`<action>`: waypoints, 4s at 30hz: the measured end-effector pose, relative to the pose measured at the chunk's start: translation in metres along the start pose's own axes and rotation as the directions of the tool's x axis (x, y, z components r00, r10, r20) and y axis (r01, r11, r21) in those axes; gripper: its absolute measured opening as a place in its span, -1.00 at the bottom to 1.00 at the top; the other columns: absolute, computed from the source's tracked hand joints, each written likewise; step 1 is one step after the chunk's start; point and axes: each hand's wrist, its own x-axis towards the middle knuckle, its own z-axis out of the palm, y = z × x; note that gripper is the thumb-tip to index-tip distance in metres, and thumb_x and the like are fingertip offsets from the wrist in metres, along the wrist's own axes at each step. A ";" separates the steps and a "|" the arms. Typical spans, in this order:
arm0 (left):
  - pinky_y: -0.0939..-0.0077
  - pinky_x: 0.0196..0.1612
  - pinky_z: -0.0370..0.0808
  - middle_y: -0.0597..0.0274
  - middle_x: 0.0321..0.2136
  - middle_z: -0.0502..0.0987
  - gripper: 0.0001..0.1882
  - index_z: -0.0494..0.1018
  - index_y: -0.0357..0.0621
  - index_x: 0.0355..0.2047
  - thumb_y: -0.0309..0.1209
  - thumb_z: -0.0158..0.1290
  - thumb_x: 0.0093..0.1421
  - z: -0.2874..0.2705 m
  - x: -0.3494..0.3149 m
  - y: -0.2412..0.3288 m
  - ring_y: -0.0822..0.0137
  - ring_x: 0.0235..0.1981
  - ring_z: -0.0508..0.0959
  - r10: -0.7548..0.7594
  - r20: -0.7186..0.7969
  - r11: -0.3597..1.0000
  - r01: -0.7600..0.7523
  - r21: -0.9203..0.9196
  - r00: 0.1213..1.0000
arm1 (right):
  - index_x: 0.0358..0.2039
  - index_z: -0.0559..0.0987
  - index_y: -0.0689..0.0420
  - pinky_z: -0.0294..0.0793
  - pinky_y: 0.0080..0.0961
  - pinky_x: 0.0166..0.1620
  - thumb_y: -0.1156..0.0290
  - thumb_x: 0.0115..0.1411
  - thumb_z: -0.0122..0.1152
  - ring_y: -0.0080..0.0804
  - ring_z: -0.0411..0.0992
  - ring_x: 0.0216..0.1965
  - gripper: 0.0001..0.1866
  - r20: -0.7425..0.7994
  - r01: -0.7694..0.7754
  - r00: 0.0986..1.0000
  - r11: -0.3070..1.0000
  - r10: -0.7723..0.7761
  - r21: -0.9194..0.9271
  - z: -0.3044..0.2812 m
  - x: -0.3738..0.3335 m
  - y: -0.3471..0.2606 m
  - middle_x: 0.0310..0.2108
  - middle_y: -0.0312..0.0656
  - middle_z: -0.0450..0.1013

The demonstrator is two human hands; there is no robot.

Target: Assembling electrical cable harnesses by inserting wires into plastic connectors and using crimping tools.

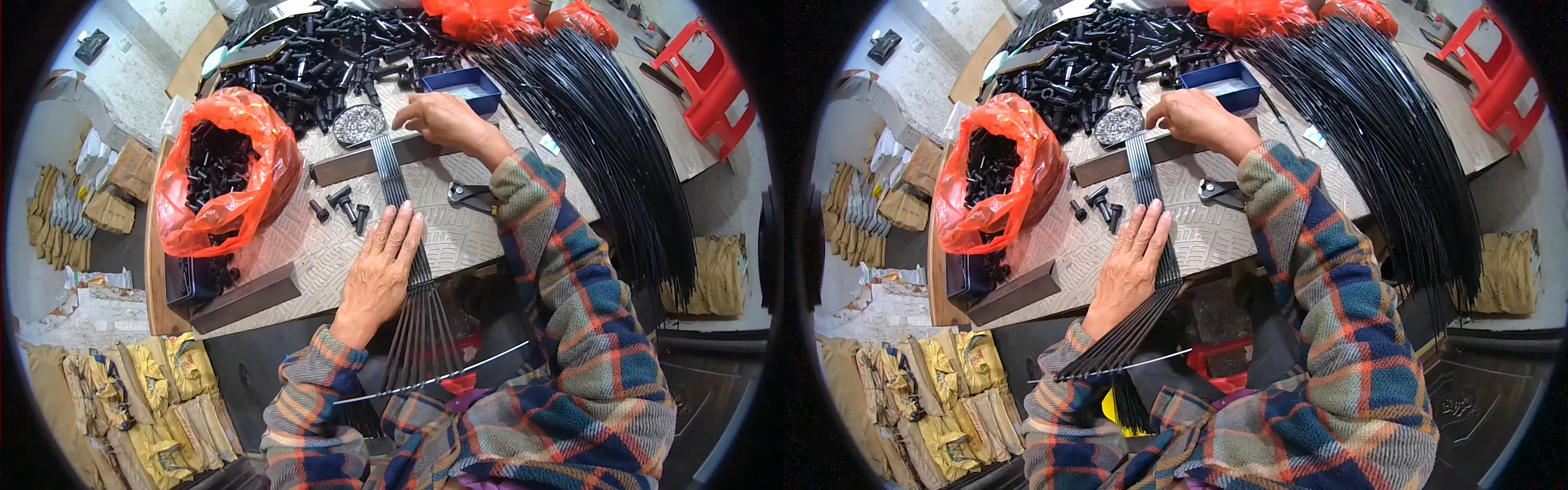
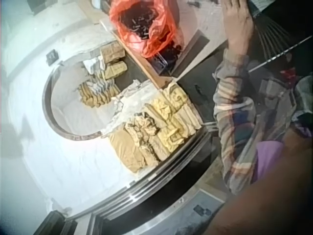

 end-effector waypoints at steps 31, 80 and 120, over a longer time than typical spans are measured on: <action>0.24 0.19 0.13 0.05 0.19 0.06 -0.40 0.09 -0.18 0.15 -0.62 -0.20 0.03 -0.001 0.003 0.003 0.04 0.21 0.08 -0.020 0.012 1.000 0.020 0.015 1.000 | -0.29 0.59 -0.08 0.41 -0.30 -0.24 0.46 0.02 0.12 -0.17 0.44 -0.30 -0.78 -0.001 -0.047 0.999 0.999 0.047 -0.007 0.003 0.003 -0.001 -0.35 -0.16 0.44; 0.24 0.18 0.15 0.03 0.18 0.07 -0.42 0.12 -0.18 0.14 -0.57 -0.16 0.04 -0.005 0.000 0.004 0.00 0.20 0.08 -0.008 0.009 0.999 0.007 0.040 1.000 | -0.31 0.46 0.04 0.38 -0.31 -0.35 0.38 0.06 0.07 -0.20 0.44 -0.37 -0.85 -0.069 0.061 0.995 0.984 -0.073 -0.167 0.012 0.011 0.002 -0.42 -0.18 0.43; 0.31 0.19 0.10 0.06 0.20 0.06 -0.42 0.11 -0.23 0.15 -0.41 -0.18 0.06 0.007 -0.011 -0.013 0.14 0.22 0.07 0.003 -0.119 0.989 -0.021 -0.148 0.993 | -0.31 0.54 0.11 0.33 -0.51 -0.39 0.54 0.03 0.09 -0.32 0.35 -0.49 -0.82 0.006 0.001 1.000 0.981 0.000 -0.194 0.001 0.009 -0.021 -0.51 -0.21 0.32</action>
